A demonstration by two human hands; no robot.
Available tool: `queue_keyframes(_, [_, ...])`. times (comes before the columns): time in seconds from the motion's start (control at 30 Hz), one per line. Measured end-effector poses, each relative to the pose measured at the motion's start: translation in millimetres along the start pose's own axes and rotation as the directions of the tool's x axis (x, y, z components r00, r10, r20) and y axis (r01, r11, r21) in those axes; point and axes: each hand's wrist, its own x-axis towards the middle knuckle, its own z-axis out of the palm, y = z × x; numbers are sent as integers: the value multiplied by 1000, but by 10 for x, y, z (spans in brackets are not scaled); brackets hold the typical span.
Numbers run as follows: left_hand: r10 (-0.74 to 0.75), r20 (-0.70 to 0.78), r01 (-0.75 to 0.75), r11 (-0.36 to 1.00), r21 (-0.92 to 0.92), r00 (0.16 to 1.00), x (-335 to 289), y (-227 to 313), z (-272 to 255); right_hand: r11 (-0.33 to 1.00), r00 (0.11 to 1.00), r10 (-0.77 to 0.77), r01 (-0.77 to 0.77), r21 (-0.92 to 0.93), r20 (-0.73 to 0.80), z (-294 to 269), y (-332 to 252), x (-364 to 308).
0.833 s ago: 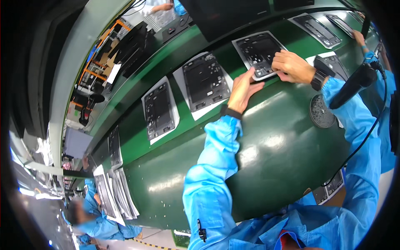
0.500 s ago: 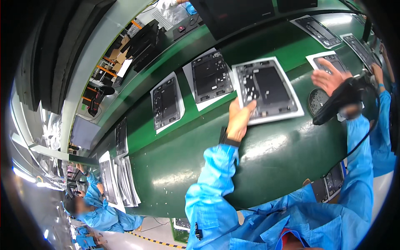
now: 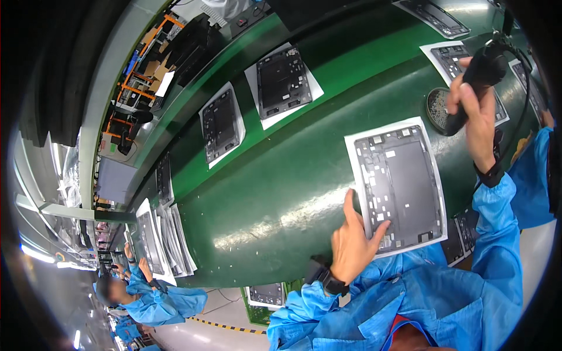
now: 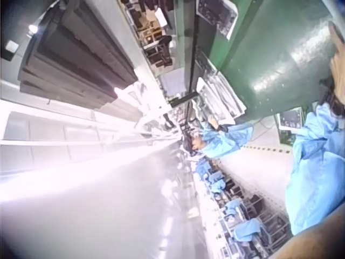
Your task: Manually assembling electronic device components using a handheld tool on a production line.
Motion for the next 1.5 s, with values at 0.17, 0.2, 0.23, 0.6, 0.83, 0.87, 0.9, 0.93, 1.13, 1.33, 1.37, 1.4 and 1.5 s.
queue_keyframes(0.17, [575,-79,-537,797,276,814,943,-31,120,994,976,-79,91,52,-202,-301,338,207])
queue_keyframes(0.2, [570,-72,-533,801,273,819,1104,-61,154,990,977,-82,102,93,-195,-310,413,219])
queue_keyframes(0.23, [581,-20,-564,796,218,813,1290,-97,195,983,977,-96,123,133,-189,-321,498,254])
queue_keyframes(0.6, [550,67,-554,830,71,832,1564,-150,437,990,958,-74,105,98,-279,-570,728,323])
queue_keyframes(0.83, [543,100,-549,834,50,834,1597,-140,447,995,954,-56,77,60,-296,-718,846,353])
queue_keyframes(0.87, [537,103,-543,838,55,837,1594,-137,433,997,954,-57,69,28,-295,-722,844,358])
queue_keyframes(0.9, [530,107,-537,841,59,841,1589,-132,426,998,954,-58,60,-3,-293,-729,843,361])
queue_keyframes(0.93, [523,110,-532,844,67,845,1582,-120,425,998,954,-58,60,-5,-295,-736,844,359])
queue_keyframes(1.13, [525,109,-532,845,53,844,1589,-131,423,999,958,-50,48,-13,-282,-714,837,345])
queue_keyframes(1.33, [531,105,-538,841,48,841,1595,-138,427,995,960,-51,71,66,-277,-718,863,356])
queue_keyframes(1.37, [531,104,-538,842,49,841,1595,-137,433,996,960,-52,70,55,-276,-722,857,354])
queue_keyframes(1.4, [530,104,-537,842,48,842,1596,-137,432,996,960,-53,68,48,-274,-716,859,354])
queue_keyframes(1.5, [531,103,-538,842,49,841,1599,-139,428,996,960,-68,80,34,-273,-713,863,355])
